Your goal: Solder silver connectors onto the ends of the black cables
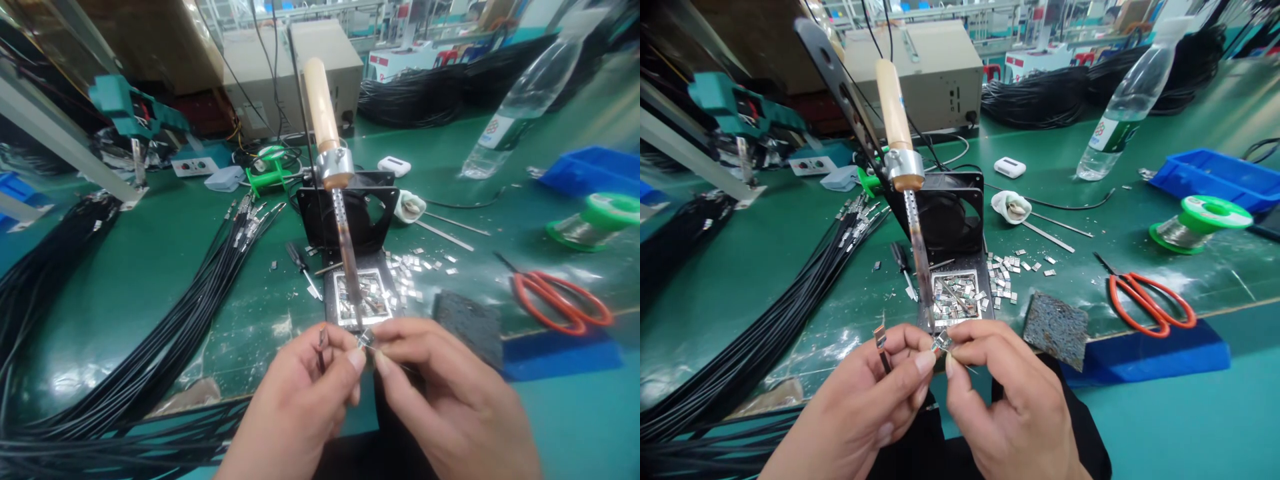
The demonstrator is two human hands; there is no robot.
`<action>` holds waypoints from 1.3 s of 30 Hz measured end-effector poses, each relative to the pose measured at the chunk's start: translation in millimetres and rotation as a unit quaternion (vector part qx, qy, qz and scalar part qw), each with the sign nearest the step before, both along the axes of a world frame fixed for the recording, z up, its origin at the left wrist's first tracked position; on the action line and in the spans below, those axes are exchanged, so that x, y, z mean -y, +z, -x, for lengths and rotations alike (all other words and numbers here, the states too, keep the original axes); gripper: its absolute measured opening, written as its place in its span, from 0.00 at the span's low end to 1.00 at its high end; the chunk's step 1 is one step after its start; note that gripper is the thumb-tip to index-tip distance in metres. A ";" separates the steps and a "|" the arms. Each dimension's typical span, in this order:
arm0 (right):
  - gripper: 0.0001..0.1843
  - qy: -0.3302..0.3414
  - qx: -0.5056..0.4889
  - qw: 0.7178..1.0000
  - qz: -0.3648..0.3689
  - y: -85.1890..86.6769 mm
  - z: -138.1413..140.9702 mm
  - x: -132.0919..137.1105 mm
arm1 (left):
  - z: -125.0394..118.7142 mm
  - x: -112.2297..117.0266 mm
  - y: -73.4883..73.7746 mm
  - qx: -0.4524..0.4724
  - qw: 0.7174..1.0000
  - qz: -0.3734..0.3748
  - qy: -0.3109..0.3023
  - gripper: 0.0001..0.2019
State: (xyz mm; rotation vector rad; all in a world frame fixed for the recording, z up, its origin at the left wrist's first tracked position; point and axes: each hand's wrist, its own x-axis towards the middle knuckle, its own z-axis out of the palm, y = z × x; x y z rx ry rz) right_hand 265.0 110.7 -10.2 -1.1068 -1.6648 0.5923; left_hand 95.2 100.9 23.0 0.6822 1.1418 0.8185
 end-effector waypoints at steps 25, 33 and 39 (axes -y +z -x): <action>0.06 -0.017 0.022 0.999 -0.021 9.5 4.8 -4.7 | -7.3 -11.2 9.6 -0.089 0.995 -0.035 0.008 0.13; 0.06 -0.021 0.006 0.999 -0.036 9.4 6.6 -8.3 | -6.7 -10.1 10.7 -0.085 0.996 -0.036 0.010 0.12; 0.06 -0.016 0.030 0.999 -0.005 10.3 4.5 -7.8 | -9.5 -11.0 12.1 -0.072 0.997 -0.027 0.018 0.12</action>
